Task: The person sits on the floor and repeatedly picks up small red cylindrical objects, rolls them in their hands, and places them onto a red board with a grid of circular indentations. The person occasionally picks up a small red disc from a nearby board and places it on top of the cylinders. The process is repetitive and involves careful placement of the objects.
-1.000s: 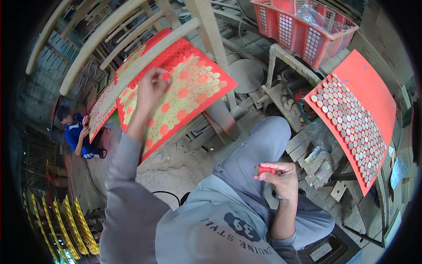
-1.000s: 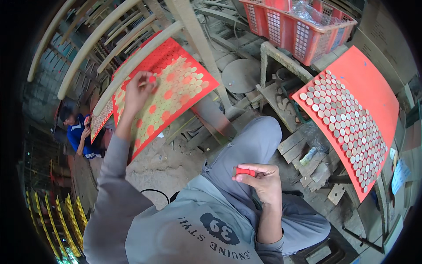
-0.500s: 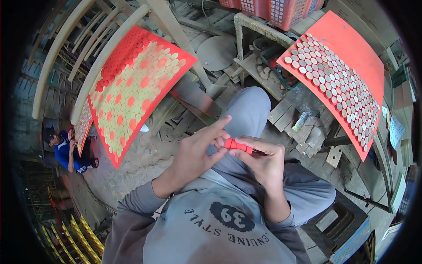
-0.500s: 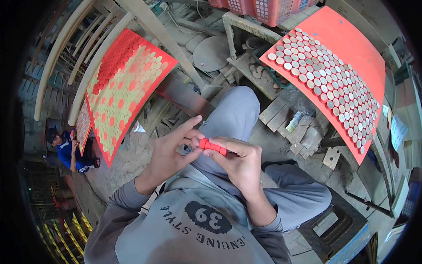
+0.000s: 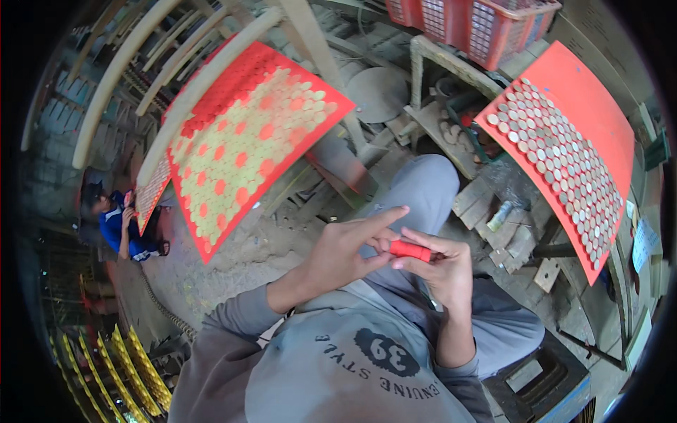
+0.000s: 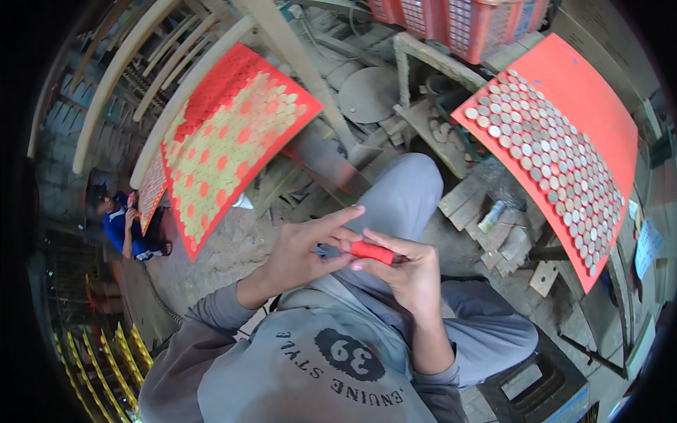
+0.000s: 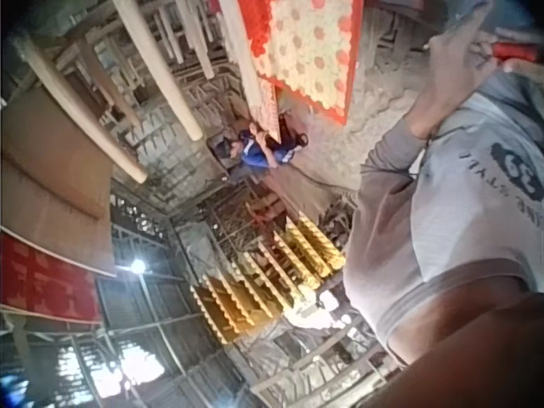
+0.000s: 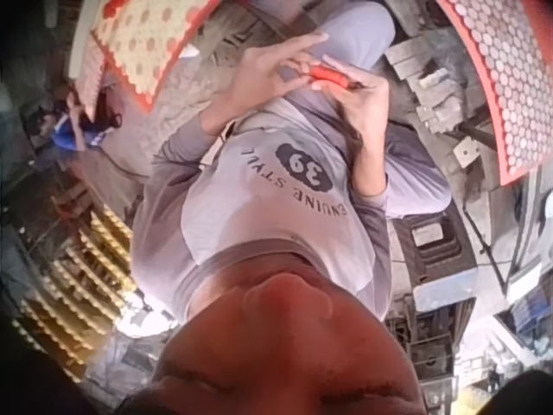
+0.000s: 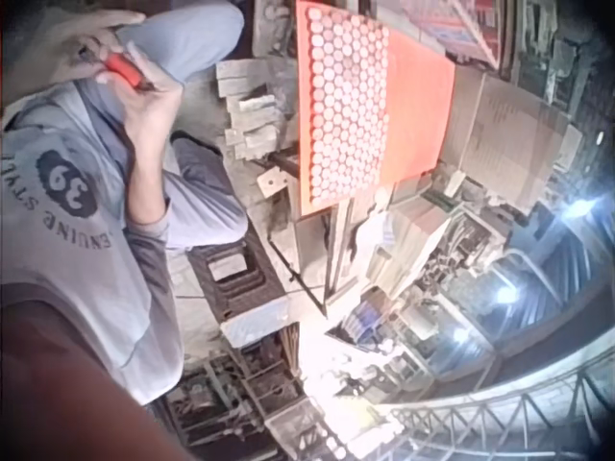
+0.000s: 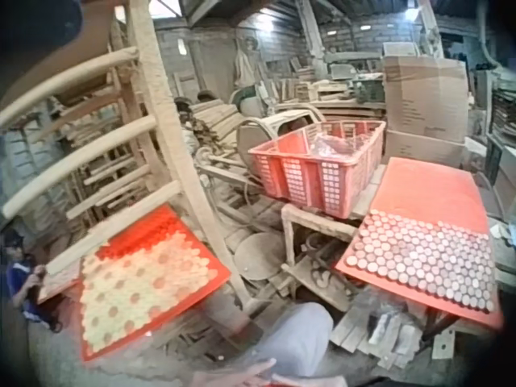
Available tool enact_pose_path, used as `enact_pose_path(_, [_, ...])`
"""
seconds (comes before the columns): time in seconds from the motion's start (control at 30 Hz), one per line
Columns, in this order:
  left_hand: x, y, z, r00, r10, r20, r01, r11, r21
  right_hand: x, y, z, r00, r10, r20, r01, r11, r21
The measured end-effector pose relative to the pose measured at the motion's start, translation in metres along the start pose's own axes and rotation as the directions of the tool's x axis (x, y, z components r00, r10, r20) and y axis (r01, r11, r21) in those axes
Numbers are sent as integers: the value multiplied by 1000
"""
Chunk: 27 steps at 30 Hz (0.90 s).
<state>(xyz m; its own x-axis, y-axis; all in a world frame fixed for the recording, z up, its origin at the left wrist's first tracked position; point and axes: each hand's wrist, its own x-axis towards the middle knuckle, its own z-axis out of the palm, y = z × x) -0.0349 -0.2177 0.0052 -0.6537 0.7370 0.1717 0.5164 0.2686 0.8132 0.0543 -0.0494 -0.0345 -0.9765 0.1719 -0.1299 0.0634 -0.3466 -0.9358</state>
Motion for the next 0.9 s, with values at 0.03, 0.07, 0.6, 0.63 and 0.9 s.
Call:
enact_pose_path(0.03, [0, 0, -1, 1000, -14, 6, 14, 1000, -11, -1, 2, -1, 1000, 10, 4, -10, 1000, -13])
enact_pose_path(0.07, [-1, 0, -2, 1000, -29, 12, 29, 999, -22, -1, 4, -2, 1000, 21, 8, -21, 999, -27])
enact_pose_path(0.6, [51, -121, -215, 800, 149, -581, 235, 813, 532, 4, -3, -17, 993, 114, 31, -115, 993, 34])
enact_pose_path(0.63, [59, -135, -222, 804, 147, -576, 274, 768, 579, 5, -2, -17, 995, 96, 36, -96, 995, 0])
enact_pose_path(0.9, [64, -188, -236, 817, 146, -558, 296, 724, 623, 9, 6, -19, 993, 109, 38, -108, 993, -44])
